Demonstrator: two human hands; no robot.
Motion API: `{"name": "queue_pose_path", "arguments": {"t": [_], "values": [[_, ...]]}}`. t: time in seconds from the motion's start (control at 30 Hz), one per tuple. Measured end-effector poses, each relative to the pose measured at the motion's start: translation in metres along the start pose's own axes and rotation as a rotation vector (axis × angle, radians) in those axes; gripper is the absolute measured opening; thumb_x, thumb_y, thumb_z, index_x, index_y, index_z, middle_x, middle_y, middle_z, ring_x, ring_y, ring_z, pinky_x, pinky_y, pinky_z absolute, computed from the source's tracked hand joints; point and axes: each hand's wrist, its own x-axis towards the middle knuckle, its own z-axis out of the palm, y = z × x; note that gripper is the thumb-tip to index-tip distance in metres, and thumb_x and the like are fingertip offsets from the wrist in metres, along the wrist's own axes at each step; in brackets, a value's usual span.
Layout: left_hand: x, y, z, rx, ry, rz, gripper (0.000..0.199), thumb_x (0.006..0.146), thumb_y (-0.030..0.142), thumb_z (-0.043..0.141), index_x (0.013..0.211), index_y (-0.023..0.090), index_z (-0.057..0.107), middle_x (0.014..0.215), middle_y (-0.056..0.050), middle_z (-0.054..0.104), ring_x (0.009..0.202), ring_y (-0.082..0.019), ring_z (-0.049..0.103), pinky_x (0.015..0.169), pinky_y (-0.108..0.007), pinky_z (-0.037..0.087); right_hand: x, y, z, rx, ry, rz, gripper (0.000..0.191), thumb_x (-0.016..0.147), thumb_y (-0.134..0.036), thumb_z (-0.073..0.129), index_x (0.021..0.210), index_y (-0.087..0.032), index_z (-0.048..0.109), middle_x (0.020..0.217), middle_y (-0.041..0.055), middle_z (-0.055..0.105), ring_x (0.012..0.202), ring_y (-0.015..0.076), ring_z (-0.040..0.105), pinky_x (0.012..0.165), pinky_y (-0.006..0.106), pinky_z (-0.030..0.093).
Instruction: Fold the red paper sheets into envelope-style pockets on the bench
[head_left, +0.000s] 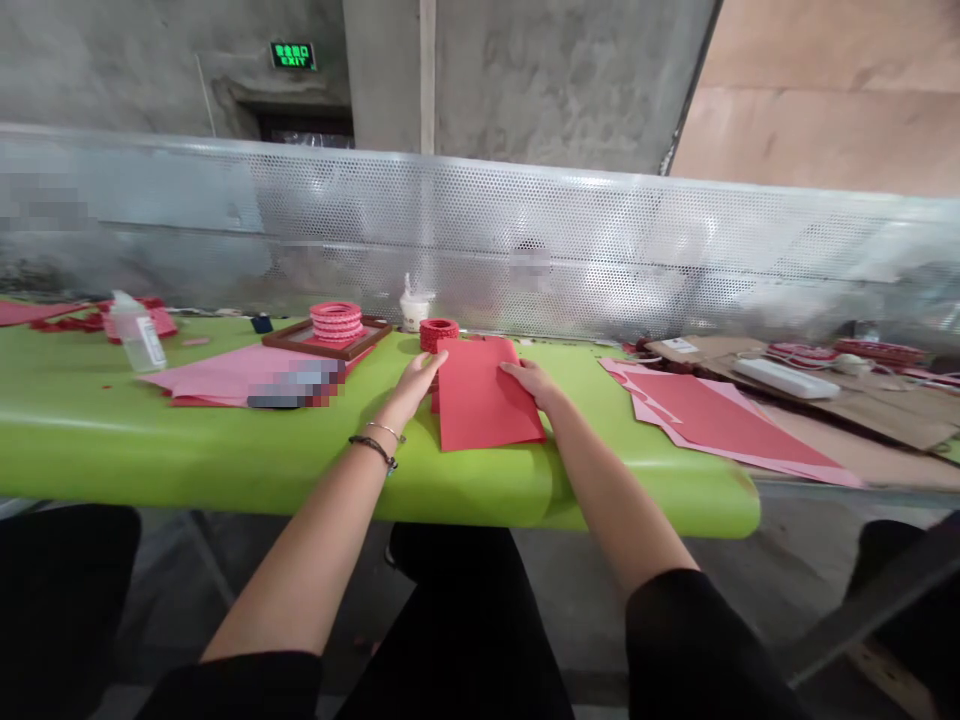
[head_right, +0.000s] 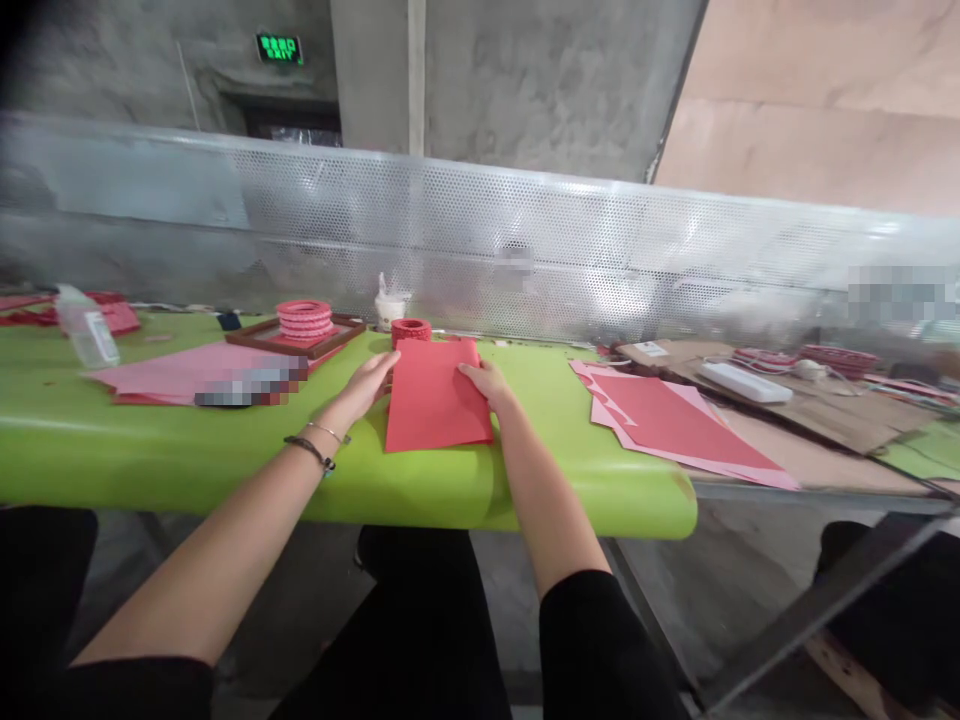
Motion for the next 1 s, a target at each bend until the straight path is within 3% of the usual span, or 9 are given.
{"name": "queue_pose_path", "arguments": {"t": [0.17, 0.5, 0.77, 1.0], "values": [[-0.0037, -0.0014, 0.0016, -0.051, -0.118, -0.086, 0.026, 0.079, 0.028, 0.053, 0.097, 0.012, 0.064, 0.099, -0.011, 0.07, 0.088, -0.022, 0.067, 0.076, -0.031, 0.053, -0.0041, -0.0028, 0.0025, 0.032, -0.021, 0.001, 0.034, 0.079, -0.031, 0.061, 0.11, -0.017, 0.056, 0.094, 0.0077, 0.069, 0.069, 0.016, 0.065, 0.064, 0.029, 0.056], [-0.0043, -0.0015, -0.0001, 0.04, -0.048, -0.055, 0.019, 0.072, 0.031, 0.06, 0.074, 0.012, 0.065, 0.085, -0.008, 0.072, 0.088, -0.027, 0.065, 0.079, -0.033, 0.048, -0.0105, -0.0089, 0.0015, 0.114, -0.04, 0.009, 0.025, 0.081, -0.023, 0.056, 0.105, -0.018, 0.057, 0.101, 0.0087, 0.067, 0.068, 0.0142, 0.064, 0.069, 0.029, 0.056], [0.0002, -0.0065, -0.0009, -0.012, -0.063, -0.066, 0.029, 0.079, 0.036, 0.051, 0.086, 0.011, 0.065, 0.093, -0.01, 0.071, 0.091, -0.025, 0.065, 0.081, -0.032, 0.049, -0.0089, -0.0068, -0.0006, 0.155, -0.117, -0.008, 0.032, 0.077, -0.02, 0.06, 0.109, -0.02, 0.054, 0.099, 0.008, 0.066, 0.077, 0.0169, 0.066, 0.074, 0.035, 0.057], [0.0, -0.0061, -0.0012, -0.068, -0.064, -0.054, 0.031, 0.078, 0.038, 0.054, 0.091, 0.012, 0.065, 0.097, -0.011, 0.071, 0.094, -0.026, 0.064, 0.082, -0.033, 0.05, -0.0076, -0.0062, -0.0014, 0.176, -0.169, -0.013, 0.024, 0.079, -0.018, 0.059, 0.102, -0.019, 0.055, 0.099, 0.008, 0.066, 0.078, 0.0168, 0.065, 0.075, 0.036, 0.057]]}}
